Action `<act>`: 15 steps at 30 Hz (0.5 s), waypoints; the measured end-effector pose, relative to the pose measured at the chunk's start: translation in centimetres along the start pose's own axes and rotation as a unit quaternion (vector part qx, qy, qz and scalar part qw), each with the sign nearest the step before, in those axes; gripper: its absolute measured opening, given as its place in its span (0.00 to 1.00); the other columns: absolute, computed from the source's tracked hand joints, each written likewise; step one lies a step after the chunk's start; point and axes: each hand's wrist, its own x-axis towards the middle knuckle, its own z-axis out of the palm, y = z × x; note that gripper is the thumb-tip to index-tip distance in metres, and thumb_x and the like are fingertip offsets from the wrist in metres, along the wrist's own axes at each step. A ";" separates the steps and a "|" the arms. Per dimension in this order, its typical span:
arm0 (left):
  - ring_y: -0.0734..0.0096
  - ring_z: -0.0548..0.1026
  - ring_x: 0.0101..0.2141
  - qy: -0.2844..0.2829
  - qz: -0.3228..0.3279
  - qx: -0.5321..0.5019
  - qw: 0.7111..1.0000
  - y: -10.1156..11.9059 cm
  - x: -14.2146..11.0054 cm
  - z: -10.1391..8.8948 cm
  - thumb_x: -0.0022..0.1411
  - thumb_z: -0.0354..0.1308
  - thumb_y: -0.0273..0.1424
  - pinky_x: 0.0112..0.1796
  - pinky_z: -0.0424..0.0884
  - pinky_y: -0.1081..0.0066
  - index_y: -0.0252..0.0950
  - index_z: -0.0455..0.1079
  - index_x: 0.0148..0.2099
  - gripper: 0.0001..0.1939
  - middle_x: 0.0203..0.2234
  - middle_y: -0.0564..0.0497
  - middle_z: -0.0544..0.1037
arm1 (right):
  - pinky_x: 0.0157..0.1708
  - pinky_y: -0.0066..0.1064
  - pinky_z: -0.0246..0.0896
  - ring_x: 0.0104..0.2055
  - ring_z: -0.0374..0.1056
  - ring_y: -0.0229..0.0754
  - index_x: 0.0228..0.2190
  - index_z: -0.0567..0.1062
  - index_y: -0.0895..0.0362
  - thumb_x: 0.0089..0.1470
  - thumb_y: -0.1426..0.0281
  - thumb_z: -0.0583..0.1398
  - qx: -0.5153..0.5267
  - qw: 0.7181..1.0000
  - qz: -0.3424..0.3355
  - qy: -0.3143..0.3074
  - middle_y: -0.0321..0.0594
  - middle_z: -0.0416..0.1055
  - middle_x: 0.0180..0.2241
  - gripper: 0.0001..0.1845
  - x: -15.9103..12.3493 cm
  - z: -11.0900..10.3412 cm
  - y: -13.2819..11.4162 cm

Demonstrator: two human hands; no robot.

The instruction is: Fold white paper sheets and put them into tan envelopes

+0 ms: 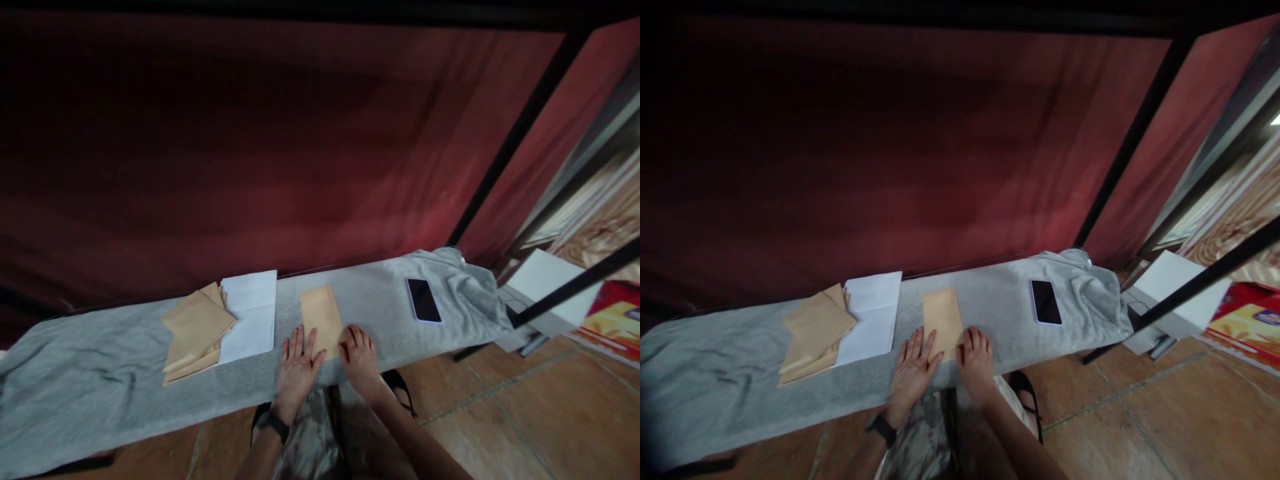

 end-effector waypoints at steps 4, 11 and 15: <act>0.51 0.58 0.68 0.012 0.004 -0.010 1.000 -0.2 0.1 0.2 0.71 0.46 0.50 0.64 0.57 0.45 0.43 0.52 0.73 0.34 0.69 0.41 0.60 | 0.52 0.52 0.63 0.54 0.66 0.58 0.55 0.72 0.55 0.62 0.70 0.54 0.014 0.999 0.035 0.004 0.54 0.71 0.54 0.20 1.1 0.5 -1.0; 0.52 0.58 0.68 0.002 0.005 -0.011 1.000 -0.3 0.3 -0.1 0.73 0.40 0.49 0.63 0.58 0.46 0.41 0.48 0.74 0.34 0.68 0.40 0.61 | 0.42 0.39 0.70 0.41 0.74 0.49 0.47 0.70 0.55 0.59 0.74 0.50 0.239 0.965 0.103 0.036 0.47 0.76 0.41 0.17 2.7 1.0 -2.0; 0.57 0.60 0.67 0.010 0.009 -0.031 0.999 -0.7 0.2 0.0 0.75 0.36 0.45 0.64 0.58 0.49 0.39 0.38 0.76 0.34 0.68 0.42 0.62 | 0.28 0.30 0.69 0.28 0.75 0.43 0.49 0.68 0.55 0.62 0.71 0.48 0.298 0.947 0.109 0.055 0.39 0.78 0.30 0.16 3.8 0.6 -1.2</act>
